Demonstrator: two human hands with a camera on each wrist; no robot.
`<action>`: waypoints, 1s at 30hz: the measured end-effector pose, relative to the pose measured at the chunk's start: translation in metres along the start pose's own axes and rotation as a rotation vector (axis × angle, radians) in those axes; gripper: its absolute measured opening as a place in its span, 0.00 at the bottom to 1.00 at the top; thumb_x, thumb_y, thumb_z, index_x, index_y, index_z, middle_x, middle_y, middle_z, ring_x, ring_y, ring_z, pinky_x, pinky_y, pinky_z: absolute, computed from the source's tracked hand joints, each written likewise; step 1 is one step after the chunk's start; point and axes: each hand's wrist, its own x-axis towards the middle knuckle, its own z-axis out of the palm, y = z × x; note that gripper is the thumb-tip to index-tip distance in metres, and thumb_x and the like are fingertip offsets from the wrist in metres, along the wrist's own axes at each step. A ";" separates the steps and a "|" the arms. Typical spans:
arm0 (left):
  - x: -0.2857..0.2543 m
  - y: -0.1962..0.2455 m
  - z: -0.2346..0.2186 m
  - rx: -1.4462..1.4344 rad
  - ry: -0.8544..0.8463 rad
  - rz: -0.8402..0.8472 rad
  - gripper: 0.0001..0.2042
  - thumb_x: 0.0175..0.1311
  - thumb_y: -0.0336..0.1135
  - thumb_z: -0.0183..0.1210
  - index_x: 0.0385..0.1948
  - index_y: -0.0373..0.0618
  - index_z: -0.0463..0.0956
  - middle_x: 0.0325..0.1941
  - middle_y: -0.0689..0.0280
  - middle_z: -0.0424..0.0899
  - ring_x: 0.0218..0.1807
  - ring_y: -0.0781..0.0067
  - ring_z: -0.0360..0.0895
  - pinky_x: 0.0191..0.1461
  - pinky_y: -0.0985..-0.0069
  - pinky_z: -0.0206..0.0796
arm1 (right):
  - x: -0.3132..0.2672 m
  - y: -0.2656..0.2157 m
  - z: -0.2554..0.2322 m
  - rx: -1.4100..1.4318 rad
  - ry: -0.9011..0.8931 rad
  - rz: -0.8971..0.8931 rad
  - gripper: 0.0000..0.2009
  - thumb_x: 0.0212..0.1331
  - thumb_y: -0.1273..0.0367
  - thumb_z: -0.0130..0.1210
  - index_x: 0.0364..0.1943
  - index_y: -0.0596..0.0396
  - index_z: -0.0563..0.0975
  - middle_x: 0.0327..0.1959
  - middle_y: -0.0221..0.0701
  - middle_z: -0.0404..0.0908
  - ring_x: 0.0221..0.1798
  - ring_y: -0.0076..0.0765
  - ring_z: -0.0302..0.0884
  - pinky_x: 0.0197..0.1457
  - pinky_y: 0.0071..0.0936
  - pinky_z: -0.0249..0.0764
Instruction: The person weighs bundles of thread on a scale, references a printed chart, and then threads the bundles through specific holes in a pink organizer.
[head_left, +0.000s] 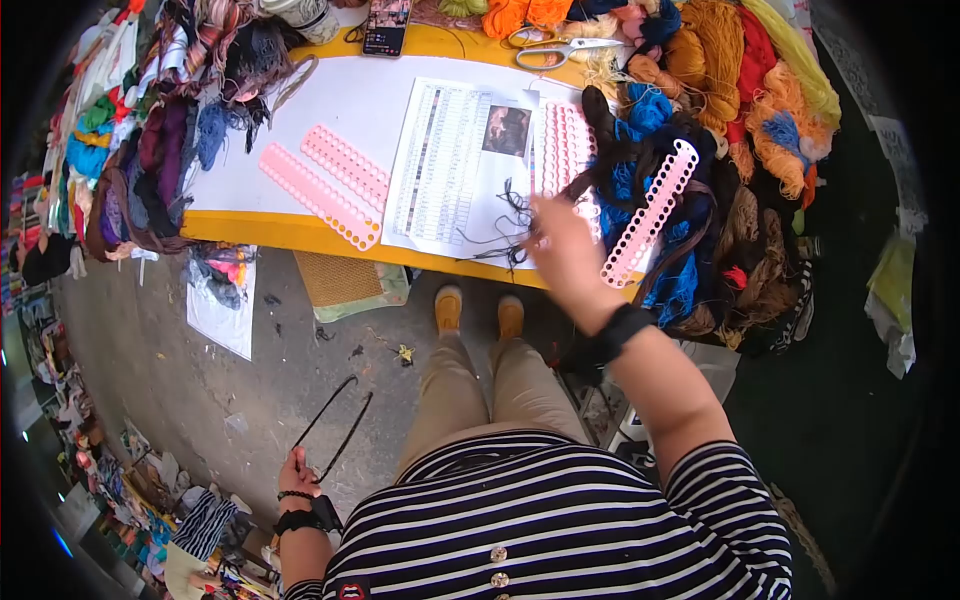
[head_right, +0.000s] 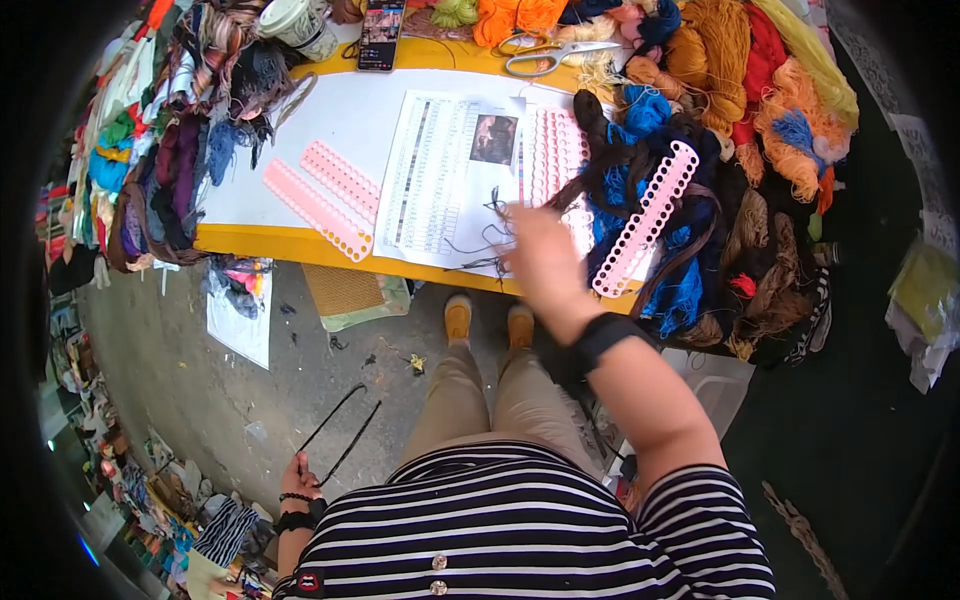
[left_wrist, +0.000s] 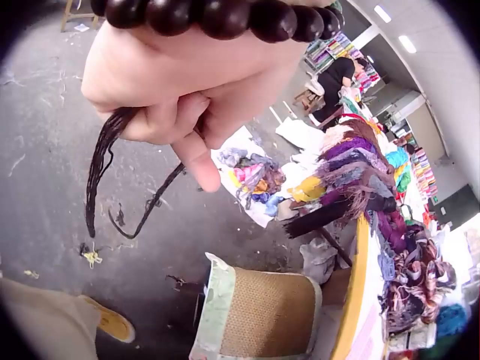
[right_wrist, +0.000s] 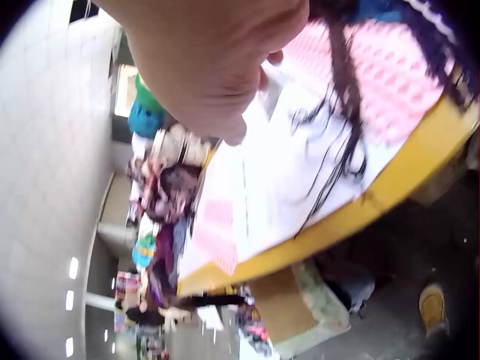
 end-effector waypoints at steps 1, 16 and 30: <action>0.012 0.000 -0.005 0.020 0.033 0.035 0.08 0.67 0.49 0.52 0.33 0.64 0.77 0.30 0.91 0.81 0.13 0.88 0.52 0.14 0.87 0.37 | 0.003 -0.020 0.021 -0.018 -0.154 -0.168 0.24 0.42 0.69 0.65 0.49 0.54 0.74 0.46 0.40 0.77 0.50 0.49 0.73 0.55 0.42 0.67; -0.058 0.013 0.251 0.270 -0.840 0.046 0.15 0.70 0.44 0.48 0.53 0.50 0.70 0.47 0.63 0.81 0.13 0.90 0.54 0.15 0.90 0.45 | -0.018 -0.043 0.056 -0.322 -0.136 -0.414 0.06 0.44 0.69 0.51 0.28 0.53 0.73 0.25 0.27 0.73 0.32 0.34 0.75 0.35 0.34 0.70; -0.098 -0.018 0.372 0.473 -0.739 0.288 0.08 0.63 0.39 0.59 0.37 0.48 0.75 0.22 0.78 0.68 0.15 0.90 0.52 0.16 0.87 0.40 | -0.037 -0.045 0.028 -0.032 -0.240 -0.022 0.07 0.47 0.65 0.62 0.21 0.51 0.80 0.23 0.33 0.79 0.29 0.42 0.77 0.33 0.35 0.71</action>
